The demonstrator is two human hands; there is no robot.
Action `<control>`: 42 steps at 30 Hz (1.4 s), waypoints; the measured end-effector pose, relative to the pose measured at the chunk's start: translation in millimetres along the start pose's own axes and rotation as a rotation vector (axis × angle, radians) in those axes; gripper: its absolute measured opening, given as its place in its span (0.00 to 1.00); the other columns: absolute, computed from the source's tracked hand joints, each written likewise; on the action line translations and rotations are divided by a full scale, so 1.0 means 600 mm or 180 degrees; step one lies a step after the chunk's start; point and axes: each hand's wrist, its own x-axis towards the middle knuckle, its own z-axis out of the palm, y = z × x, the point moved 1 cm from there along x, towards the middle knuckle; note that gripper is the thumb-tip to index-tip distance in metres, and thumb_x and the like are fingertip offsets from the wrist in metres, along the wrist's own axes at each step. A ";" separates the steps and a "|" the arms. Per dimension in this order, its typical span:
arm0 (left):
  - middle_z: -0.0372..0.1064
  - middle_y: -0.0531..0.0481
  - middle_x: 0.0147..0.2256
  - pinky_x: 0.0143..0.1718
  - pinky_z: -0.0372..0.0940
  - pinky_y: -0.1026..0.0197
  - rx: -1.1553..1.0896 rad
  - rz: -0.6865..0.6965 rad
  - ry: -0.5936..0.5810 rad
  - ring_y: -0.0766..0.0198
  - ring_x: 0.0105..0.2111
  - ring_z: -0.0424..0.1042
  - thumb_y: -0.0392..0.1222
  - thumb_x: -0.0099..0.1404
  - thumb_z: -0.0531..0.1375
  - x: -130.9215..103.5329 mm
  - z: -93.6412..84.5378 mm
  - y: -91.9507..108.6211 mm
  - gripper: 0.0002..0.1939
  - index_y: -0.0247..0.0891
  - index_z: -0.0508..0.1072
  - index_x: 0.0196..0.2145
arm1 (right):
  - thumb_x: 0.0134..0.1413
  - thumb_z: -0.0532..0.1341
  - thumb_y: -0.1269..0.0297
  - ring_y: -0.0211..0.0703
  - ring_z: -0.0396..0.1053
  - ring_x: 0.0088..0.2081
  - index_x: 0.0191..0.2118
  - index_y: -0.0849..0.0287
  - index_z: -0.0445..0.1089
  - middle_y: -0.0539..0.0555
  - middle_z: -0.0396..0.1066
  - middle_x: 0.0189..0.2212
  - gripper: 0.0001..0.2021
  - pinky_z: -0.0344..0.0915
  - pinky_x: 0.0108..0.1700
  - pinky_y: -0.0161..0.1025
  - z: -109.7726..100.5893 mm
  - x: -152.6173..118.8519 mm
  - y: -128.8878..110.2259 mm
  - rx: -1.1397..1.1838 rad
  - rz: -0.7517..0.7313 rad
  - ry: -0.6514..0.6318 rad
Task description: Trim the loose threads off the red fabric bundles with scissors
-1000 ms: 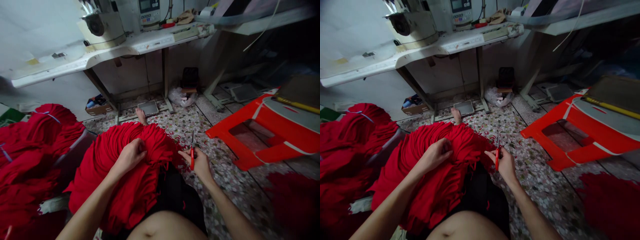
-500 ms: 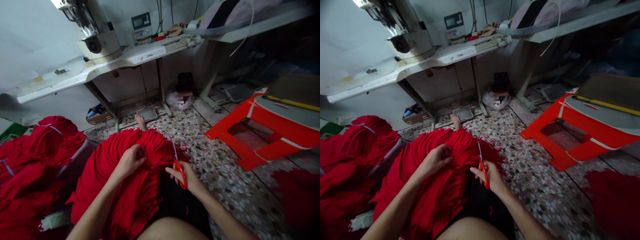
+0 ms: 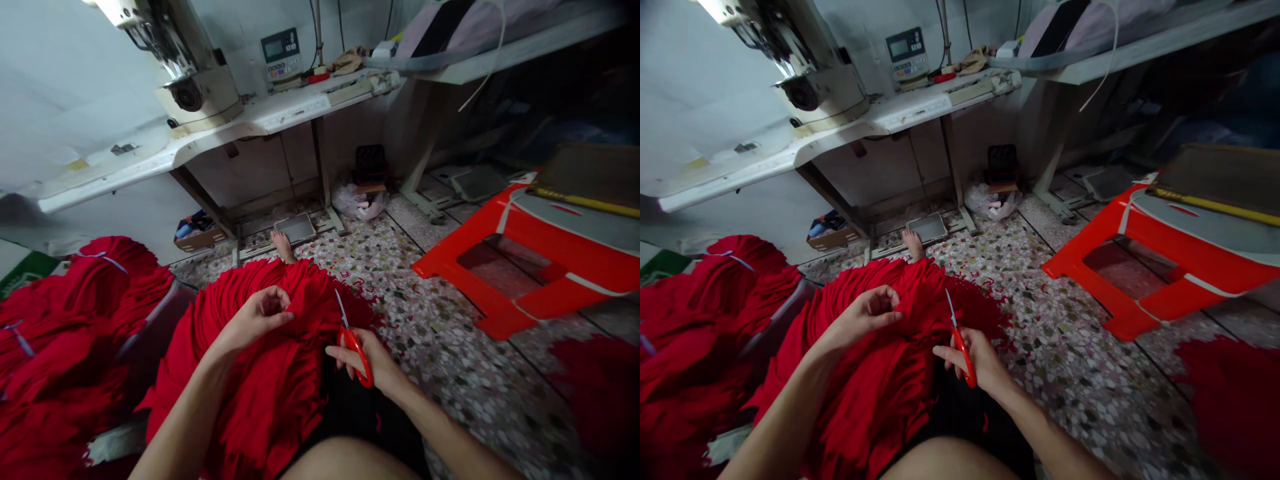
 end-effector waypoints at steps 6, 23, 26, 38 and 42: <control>0.66 0.51 0.37 0.39 0.64 0.63 -0.0415 -0.0054 -0.0554 0.65 0.36 0.67 0.44 0.60 0.73 -0.012 0.033 0.028 0.21 0.36 0.71 0.46 | 0.43 0.77 0.46 0.36 0.63 0.17 0.27 0.56 0.66 0.44 0.67 0.15 0.23 0.58 0.22 0.33 0.032 0.040 -0.091 0.0509 -0.0716 0.0329; 0.71 0.53 0.26 0.31 0.61 0.66 -0.0920 -0.0404 -0.0020 0.70 0.25 0.66 0.47 0.56 0.76 -0.015 0.034 0.019 0.18 0.33 0.75 0.30 | 0.43 0.77 0.50 0.44 0.74 0.22 0.27 0.54 0.66 0.51 0.78 0.24 0.21 0.71 0.31 0.40 0.015 0.051 -0.135 0.0490 -0.0962 0.0572; 0.71 0.52 0.28 0.31 0.59 0.65 -0.0458 -0.0264 -0.0154 0.69 0.26 0.65 0.49 0.61 0.73 -0.018 0.039 0.029 0.16 0.31 0.79 0.32 | 0.37 0.80 0.50 0.55 0.81 0.38 0.27 0.54 0.65 0.55 0.81 0.34 0.25 0.76 0.43 0.46 0.025 0.050 -0.129 0.0663 -0.0962 0.0393; 0.61 0.56 0.23 0.28 0.52 0.65 0.0063 -0.0417 -0.0566 0.70 0.24 0.55 0.53 0.61 0.71 -0.027 0.054 0.019 0.20 0.32 0.76 0.27 | 0.55 0.72 0.51 0.45 0.75 0.30 0.28 0.57 0.69 0.52 0.77 0.28 0.18 0.70 0.37 0.38 0.022 0.046 -0.120 0.0037 -0.1306 0.0910; 0.71 0.52 0.26 0.29 0.58 0.66 -0.0424 -0.0590 0.0005 0.69 0.25 0.63 0.55 0.59 0.73 -0.028 0.042 0.016 0.21 0.31 0.80 0.33 | 0.59 0.68 0.42 0.44 0.72 0.26 0.30 0.56 0.67 0.50 0.73 0.23 0.22 0.68 0.32 0.38 0.002 0.009 -0.092 -0.0046 -0.0919 0.0428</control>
